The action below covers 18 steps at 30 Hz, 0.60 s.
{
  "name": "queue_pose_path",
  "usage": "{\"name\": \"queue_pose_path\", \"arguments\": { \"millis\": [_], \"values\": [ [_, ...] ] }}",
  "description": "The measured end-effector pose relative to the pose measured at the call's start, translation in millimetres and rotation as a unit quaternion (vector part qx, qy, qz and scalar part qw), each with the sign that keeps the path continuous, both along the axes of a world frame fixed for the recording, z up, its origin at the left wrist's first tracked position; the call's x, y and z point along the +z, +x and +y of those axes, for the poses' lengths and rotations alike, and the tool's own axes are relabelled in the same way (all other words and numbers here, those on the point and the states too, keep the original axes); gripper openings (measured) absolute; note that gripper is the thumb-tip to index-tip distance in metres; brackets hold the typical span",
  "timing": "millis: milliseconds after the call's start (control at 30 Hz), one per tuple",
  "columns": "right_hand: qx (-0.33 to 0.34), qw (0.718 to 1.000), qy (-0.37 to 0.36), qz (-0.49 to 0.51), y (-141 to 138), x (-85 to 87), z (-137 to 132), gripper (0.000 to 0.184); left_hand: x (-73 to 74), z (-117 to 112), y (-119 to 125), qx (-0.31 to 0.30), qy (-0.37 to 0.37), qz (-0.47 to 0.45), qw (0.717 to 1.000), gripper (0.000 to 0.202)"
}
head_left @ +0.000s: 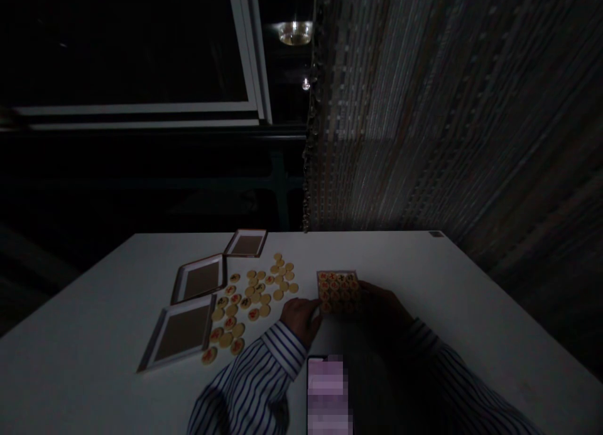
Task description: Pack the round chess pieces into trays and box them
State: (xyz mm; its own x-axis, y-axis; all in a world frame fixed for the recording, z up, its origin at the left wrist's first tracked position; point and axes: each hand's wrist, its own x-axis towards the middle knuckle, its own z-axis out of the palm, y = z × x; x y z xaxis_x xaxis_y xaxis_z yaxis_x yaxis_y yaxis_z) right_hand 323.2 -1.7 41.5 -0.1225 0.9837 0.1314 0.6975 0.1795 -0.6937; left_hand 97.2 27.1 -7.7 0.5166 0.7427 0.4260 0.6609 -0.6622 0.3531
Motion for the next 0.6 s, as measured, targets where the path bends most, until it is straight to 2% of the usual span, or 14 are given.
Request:
{"name": "queue_pose_path", "arguments": {
  "millis": [167,333,600],
  "values": [
    [0.027,0.999,-0.008,0.018,-0.3,0.0,-0.6,0.039,0.1,0.3,-1.2,-0.001,-0.008,0.004,1.0,0.031],
    [0.0,0.999,-0.009,0.034,0.9,-5.1,0.2,0.041,-2.1,2.1,-3.9,-0.004,-0.023,0.013,1.0,0.032],
    [-0.034,0.997,-0.016,0.072,4.1,-14.6,0.9,0.036,4.5,-1.3,-1.5,0.013,-0.051,0.021,0.998,0.032]
  ]
}}
